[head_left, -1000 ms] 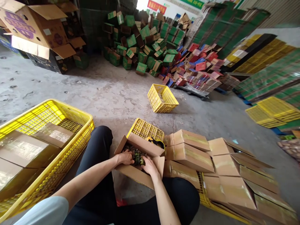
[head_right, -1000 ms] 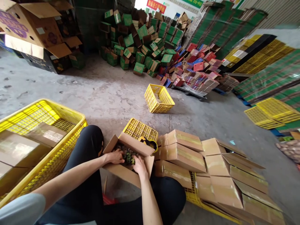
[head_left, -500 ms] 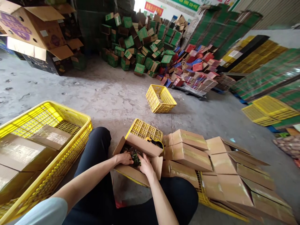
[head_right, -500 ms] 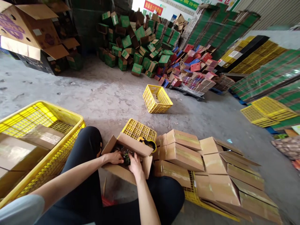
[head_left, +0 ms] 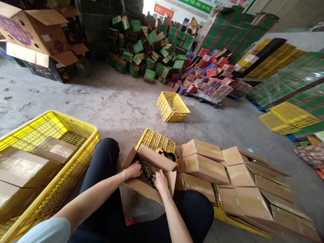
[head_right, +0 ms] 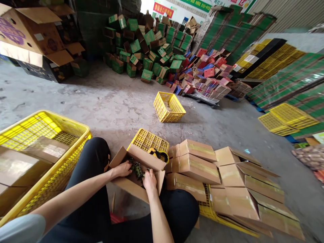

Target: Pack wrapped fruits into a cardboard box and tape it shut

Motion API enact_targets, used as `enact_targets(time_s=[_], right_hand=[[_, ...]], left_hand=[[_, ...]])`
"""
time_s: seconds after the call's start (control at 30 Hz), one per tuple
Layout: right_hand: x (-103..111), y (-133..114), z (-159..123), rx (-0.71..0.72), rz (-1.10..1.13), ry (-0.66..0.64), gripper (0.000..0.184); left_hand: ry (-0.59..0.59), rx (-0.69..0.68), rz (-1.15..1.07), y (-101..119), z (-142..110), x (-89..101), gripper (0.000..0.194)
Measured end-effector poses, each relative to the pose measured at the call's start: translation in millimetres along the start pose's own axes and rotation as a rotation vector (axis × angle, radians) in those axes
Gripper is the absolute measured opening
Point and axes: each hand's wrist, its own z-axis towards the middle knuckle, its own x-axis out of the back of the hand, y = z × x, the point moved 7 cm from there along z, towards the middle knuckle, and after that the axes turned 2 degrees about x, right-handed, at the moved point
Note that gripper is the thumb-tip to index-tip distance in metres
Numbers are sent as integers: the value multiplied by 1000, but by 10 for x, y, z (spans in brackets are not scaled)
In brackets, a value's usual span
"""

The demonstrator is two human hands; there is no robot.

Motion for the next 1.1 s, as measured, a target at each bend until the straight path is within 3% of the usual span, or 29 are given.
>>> enact_targets(time_s=[0.13, 0.27, 0.43, 0.57, 0.73, 0.9, 1.03, 1.1], right_hand=[[-12, -95, -44, 74, 28, -17, 31], [-26, -200, -47, 76, 49, -37, 30], [-6, -404, -6, 96, 115, -26, 48], [-104, -497, 61, 86, 183, -101, 54], [-141, -398, 111, 42, 233, -110, 62], [-56, -115, 51, 45, 227, -51, 60], [-97, 138, -11, -62, 156, -56, 81], [-134, 161, -3, -79, 130, -73, 86]], left_hand=[[5, 43, 34, -4, -17, -81, 36], [39, 21, 50, 19, -25, -25, 55], [140, -39, 91, 60, -98, 122, 44], [138, -77, 152, 72, -114, 86, 45], [76, -80, 210, 79, -67, -28, 36], [89, -66, 188, 96, -94, 21, 37], [76, -137, 158, 152, -120, 42, 53], [21, -205, 159, 197, -117, -11, 49]])
